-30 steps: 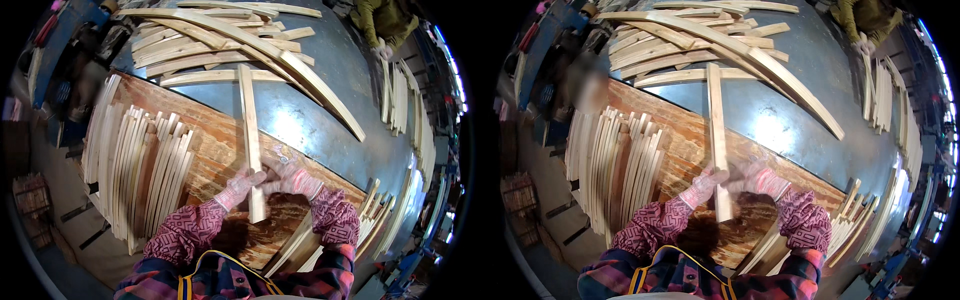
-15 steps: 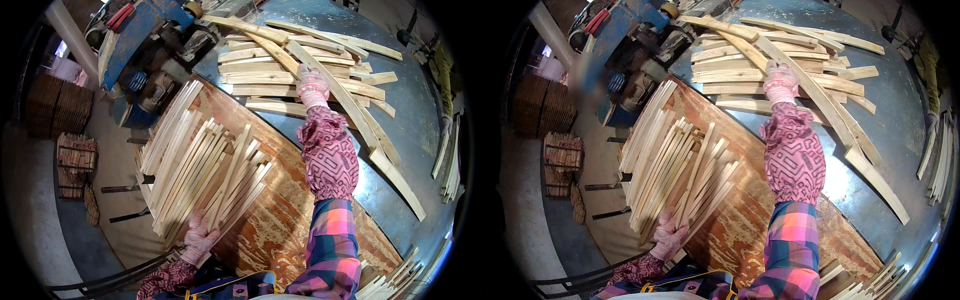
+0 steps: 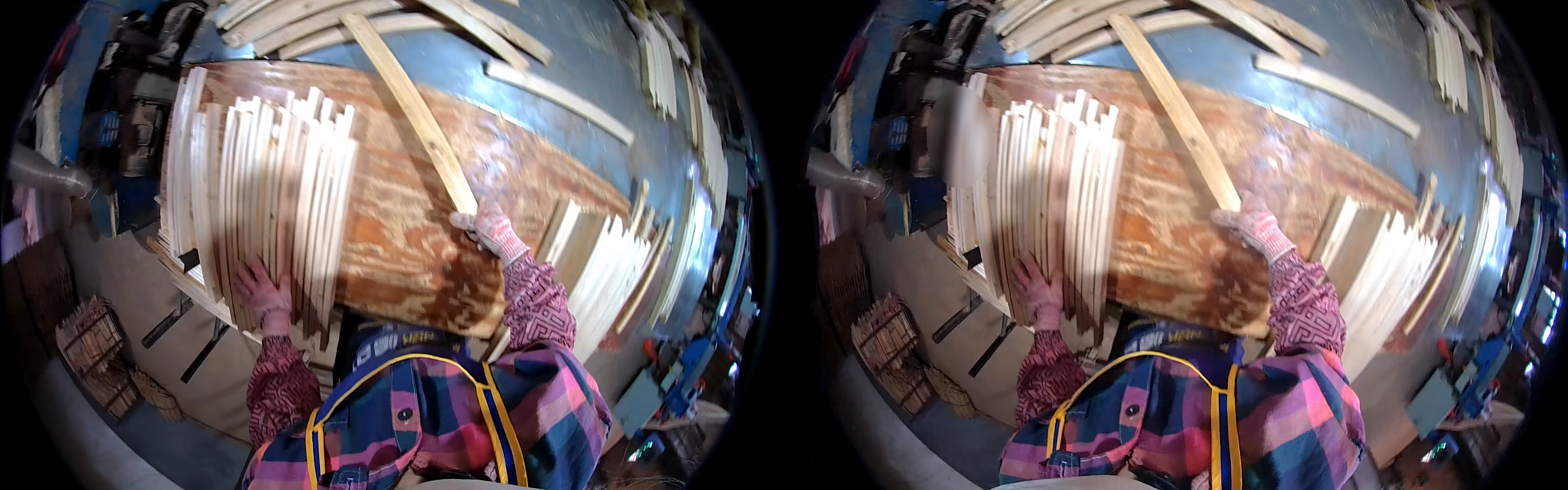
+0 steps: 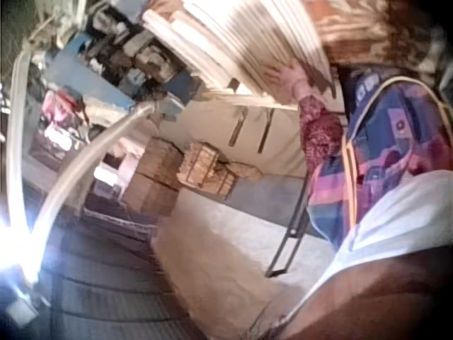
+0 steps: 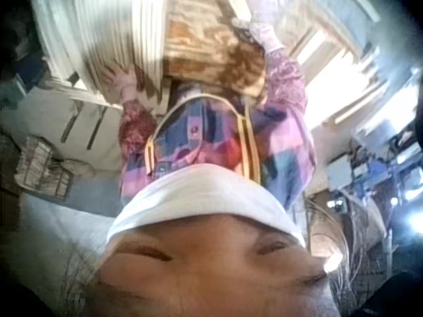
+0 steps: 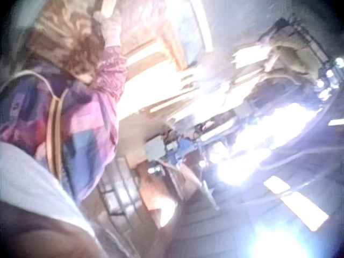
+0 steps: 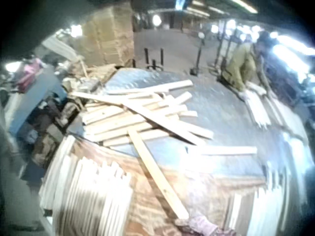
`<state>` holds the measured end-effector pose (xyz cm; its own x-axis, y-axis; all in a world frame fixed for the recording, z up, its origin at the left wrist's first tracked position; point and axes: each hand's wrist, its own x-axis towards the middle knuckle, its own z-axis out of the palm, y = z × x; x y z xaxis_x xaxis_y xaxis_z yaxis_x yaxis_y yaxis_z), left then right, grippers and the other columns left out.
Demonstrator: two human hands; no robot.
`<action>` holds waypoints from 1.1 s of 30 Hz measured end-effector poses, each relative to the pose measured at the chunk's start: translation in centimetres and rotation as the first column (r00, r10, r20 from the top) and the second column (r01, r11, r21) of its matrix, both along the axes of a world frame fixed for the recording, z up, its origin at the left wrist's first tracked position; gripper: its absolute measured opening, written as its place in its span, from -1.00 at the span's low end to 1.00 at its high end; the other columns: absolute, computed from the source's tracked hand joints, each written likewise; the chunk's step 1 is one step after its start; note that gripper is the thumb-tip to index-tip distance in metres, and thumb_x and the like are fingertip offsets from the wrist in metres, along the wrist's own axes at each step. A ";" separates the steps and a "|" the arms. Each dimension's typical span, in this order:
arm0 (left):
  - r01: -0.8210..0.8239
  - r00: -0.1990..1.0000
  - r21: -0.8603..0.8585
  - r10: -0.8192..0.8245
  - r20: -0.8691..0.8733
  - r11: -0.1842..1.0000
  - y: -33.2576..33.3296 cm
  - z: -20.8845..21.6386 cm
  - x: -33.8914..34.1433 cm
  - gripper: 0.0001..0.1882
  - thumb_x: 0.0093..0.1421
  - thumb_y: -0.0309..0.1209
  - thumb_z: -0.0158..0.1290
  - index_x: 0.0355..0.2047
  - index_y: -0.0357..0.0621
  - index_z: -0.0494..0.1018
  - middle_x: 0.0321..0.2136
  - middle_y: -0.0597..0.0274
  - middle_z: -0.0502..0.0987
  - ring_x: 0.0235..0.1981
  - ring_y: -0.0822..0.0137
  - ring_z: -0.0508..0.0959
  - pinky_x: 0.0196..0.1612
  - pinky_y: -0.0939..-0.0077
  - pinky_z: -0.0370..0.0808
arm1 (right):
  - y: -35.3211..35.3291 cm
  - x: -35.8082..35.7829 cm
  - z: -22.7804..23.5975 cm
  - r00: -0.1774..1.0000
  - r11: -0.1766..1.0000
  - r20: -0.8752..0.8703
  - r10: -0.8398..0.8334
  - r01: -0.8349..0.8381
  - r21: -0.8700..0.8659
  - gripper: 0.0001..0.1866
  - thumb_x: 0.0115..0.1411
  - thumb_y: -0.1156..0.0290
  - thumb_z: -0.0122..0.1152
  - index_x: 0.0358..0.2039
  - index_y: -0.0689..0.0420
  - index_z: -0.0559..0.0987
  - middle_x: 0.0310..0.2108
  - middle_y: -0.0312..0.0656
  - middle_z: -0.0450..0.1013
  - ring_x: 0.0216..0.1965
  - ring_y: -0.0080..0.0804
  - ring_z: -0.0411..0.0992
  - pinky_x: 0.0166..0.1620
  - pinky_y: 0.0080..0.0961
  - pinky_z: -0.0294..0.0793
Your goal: The person repeatedly picks up thin wooden strips from a pile on a workbench and arranges them into a neat stack. The person wears patterned gloves and a plaid shirt while performing the task in a workshop environment.
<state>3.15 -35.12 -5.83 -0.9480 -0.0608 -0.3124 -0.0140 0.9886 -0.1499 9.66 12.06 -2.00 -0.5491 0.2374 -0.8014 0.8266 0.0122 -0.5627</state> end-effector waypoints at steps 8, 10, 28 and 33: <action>0.483 0.873 0.695 -0.238 -0.425 0.533 12.8 4.7 -9.7 -0.09 0.16 -0.01 0.11 0.45 0.29 -0.06 0.47 0.17 -0.12 0.47 0.04 -0.13 0.47 0.03 -0.16 | -0.5 3.4 -1.8 0.875 0.833 -0.165 0.455 -0.354 0.425 -0.36 0.00 -0.03 0.46 -0.02 0.16 0.59 -0.34 0.00 0.59 -0.26 -0.16 0.58 -0.26 -0.30 0.54; 0.618 0.785 0.714 -0.210 -0.583 0.329 16.2 5.1 -13.5 -0.19 0.19 -0.15 0.08 0.42 0.29 0.02 0.45 0.24 -0.04 0.45 0.11 -0.03 0.47 0.06 -0.12 | -0.1 2.0 -0.1 0.814 0.791 -0.184 0.551 -0.440 0.425 -0.40 0.02 0.04 0.46 0.01 0.12 0.59 -0.29 -0.02 0.60 -0.20 -0.18 0.57 -0.18 -0.28 0.55; -0.503 0.804 0.649 0.034 0.594 0.570 21.2 2.7 -5.9 -0.38 0.09 -0.36 0.34 0.14 -0.28 0.40 -0.12 0.17 0.60 -0.14 0.37 0.56 -0.09 0.49 0.51 | 22.9 -20.1 -3.7 0.885 0.337 0.396 0.245 -0.461 0.821 -0.30 0.13 -0.08 0.26 0.23 -0.04 0.41 0.23 -0.14 0.34 0.25 -0.25 0.31 0.08 -0.15 0.51; -0.555 0.804 0.780 -0.055 0.593 0.290 20.9 1.1 -4.5 -0.51 0.18 -0.33 0.25 0.08 -0.26 0.45 -0.13 0.23 0.59 -0.12 0.40 0.52 -0.01 0.49 0.45 | 20.6 -17.2 -1.3 0.925 0.443 0.245 0.291 -0.357 0.822 -0.42 0.07 0.09 0.34 0.08 0.06 0.54 -0.07 -0.08 0.56 0.01 -0.20 0.52 0.04 -0.25 0.55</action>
<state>-1.32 -14.23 -4.73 -0.6609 0.3334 -0.6723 -0.5279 0.4303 0.7323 -7.56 32.62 -3.33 -0.6974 0.6249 -0.3510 0.6865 0.7230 -0.0768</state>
